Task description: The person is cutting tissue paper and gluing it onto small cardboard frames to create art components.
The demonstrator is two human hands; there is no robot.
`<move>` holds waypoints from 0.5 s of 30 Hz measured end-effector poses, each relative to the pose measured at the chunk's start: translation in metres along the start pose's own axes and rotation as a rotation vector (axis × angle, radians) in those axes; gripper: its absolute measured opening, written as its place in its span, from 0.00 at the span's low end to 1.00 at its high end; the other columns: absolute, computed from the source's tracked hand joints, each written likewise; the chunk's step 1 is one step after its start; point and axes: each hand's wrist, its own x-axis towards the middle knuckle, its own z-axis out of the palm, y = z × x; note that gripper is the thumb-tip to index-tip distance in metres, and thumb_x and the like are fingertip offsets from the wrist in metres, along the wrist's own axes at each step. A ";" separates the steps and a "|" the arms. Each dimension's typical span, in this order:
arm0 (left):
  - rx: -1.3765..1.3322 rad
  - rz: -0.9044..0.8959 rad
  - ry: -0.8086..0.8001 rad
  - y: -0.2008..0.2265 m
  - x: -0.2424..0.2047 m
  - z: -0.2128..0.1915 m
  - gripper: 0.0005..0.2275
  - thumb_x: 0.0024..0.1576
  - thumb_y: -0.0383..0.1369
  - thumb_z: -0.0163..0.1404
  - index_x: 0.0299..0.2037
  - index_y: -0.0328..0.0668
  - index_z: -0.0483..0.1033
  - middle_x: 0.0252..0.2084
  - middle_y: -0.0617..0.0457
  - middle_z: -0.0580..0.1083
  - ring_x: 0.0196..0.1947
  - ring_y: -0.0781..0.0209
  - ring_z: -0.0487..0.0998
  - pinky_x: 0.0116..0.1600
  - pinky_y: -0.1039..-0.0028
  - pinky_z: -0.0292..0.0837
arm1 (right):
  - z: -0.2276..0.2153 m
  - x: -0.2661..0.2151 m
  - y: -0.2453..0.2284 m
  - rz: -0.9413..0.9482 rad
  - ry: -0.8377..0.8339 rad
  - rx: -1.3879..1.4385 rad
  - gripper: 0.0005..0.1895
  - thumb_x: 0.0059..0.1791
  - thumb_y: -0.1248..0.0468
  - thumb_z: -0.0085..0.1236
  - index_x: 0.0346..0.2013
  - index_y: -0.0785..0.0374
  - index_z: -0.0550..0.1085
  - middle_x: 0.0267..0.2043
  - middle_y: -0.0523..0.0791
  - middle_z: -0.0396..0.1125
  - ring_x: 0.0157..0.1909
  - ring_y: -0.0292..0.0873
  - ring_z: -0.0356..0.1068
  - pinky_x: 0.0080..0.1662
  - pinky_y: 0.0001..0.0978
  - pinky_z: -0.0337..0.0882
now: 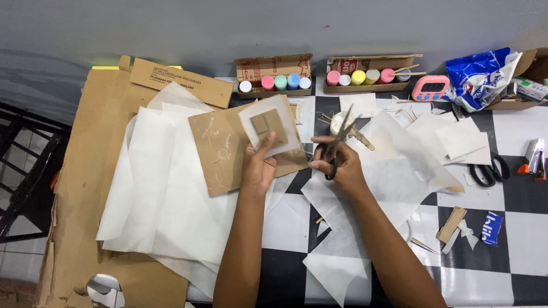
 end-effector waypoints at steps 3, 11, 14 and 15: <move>-0.101 -0.031 0.041 -0.004 0.010 -0.017 0.07 0.57 0.28 0.60 0.44 0.41 0.81 0.41 0.48 0.82 0.41 0.55 0.85 0.48 0.66 0.83 | 0.003 -0.006 0.007 0.015 0.009 -0.030 0.27 0.37 0.72 0.76 0.49 0.69 0.77 0.23 0.49 0.71 0.28 0.38 0.66 0.36 0.28 0.67; 0.045 -0.011 -0.065 -0.001 -0.011 0.007 0.05 0.55 0.27 0.62 0.39 0.42 0.81 0.35 0.49 0.82 0.37 0.60 0.85 0.44 0.71 0.82 | 0.001 -0.003 0.007 -0.013 0.069 -0.058 0.22 0.40 0.71 0.74 0.47 0.68 0.76 0.27 0.50 0.73 0.30 0.39 0.70 0.37 0.28 0.69; 0.191 -0.030 -0.133 -0.008 -0.018 0.015 0.05 0.54 0.30 0.63 0.37 0.44 0.81 0.33 0.51 0.82 0.35 0.64 0.84 0.42 0.73 0.81 | 0.011 -0.006 -0.005 -0.015 0.106 -0.049 0.22 0.41 0.71 0.74 0.47 0.67 0.75 0.30 0.50 0.73 0.34 0.38 0.71 0.40 0.28 0.71; 0.267 -0.039 -0.170 -0.011 -0.018 0.016 0.05 0.55 0.32 0.63 0.37 0.45 0.81 0.32 0.52 0.81 0.35 0.64 0.83 0.42 0.70 0.81 | 0.015 -0.007 -0.009 -0.014 0.140 -0.072 0.21 0.42 0.70 0.74 0.46 0.66 0.75 0.31 0.48 0.73 0.36 0.37 0.70 0.41 0.28 0.71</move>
